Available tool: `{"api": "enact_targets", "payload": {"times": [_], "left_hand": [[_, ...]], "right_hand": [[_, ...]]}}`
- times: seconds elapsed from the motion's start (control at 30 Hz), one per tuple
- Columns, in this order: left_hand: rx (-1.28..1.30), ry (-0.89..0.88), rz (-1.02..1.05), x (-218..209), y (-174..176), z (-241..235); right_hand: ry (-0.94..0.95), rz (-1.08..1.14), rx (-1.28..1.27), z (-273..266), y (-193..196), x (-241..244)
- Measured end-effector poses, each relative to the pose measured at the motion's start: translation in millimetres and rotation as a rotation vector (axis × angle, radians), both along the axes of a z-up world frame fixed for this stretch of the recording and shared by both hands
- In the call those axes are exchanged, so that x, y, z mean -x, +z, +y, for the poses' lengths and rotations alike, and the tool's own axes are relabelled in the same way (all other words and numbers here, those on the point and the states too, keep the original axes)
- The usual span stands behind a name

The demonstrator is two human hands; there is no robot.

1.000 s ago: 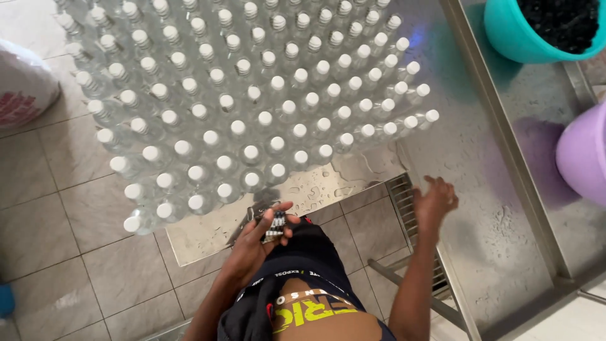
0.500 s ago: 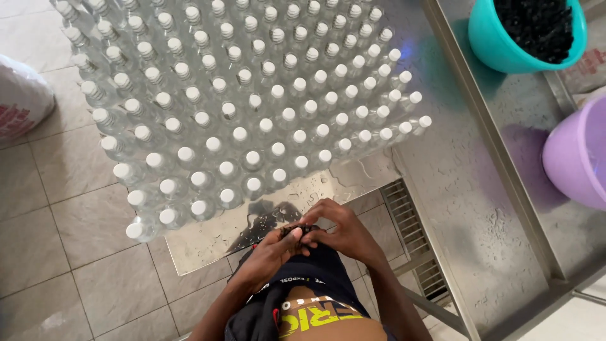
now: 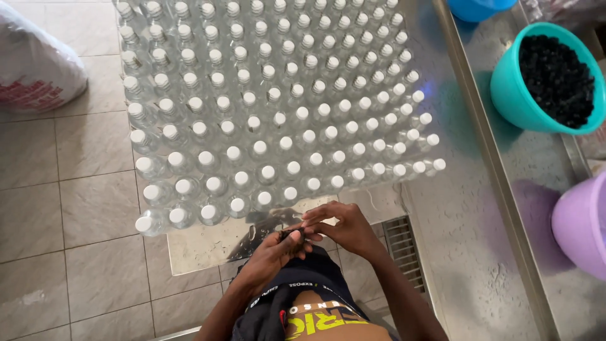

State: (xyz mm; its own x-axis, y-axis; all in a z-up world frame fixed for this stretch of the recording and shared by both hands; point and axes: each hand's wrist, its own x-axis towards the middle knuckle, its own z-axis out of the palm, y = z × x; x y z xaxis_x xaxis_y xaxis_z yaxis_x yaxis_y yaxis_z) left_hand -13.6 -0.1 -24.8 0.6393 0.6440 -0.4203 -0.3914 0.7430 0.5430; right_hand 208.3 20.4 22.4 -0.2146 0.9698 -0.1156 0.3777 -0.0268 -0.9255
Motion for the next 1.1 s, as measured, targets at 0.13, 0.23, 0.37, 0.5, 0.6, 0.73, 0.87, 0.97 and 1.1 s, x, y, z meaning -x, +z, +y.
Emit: {"api": "enact_targets", "payload": {"times": [0.13,0.23,0.37,0.5,0.6,0.73,0.87,0.97,1.1], "left_hand": [[-0.002,0.115,0.003,-8.3,8.5,9.4],[0.059,0.203,0.03,-15.8,1.1,14.5],[0.092,0.313,0.017,-22.9,2.7,12.3],[0.079,0.351,0.077,-27.3,7.3,8.7],[0.097,0.394,0.126,-28.5,13.0,6.1],[0.148,0.473,0.161,-26.8,7.6,0.0],[0.163,0.497,0.162,-25.8,10.4,-0.2],[0.168,0.482,0.192,-25.7,19.4,2.7],[0.151,0.469,0.163,-26.6,23.1,5.2]], "right_hand": [[0.173,-0.05,-0.011,33.3,9.2,-9.2],[0.257,-0.249,-0.031,71.3,-5.3,-29.4],[0.096,-0.258,-0.257,159.4,-28.1,-47.4],[0.046,-0.133,-0.304,236.9,-42.4,-37.1],[0.075,-0.168,-0.333,264.0,-65.2,-35.4],[0.21,-0.289,-0.381,269.1,-94.2,-51.7],[0.254,-0.338,-0.37,262.7,-81.1,-60.9],[0.279,-0.292,-0.42,262.7,-77.0,-65.3],[0.323,-0.331,-0.491,264.2,-83.5,-69.0]]}}
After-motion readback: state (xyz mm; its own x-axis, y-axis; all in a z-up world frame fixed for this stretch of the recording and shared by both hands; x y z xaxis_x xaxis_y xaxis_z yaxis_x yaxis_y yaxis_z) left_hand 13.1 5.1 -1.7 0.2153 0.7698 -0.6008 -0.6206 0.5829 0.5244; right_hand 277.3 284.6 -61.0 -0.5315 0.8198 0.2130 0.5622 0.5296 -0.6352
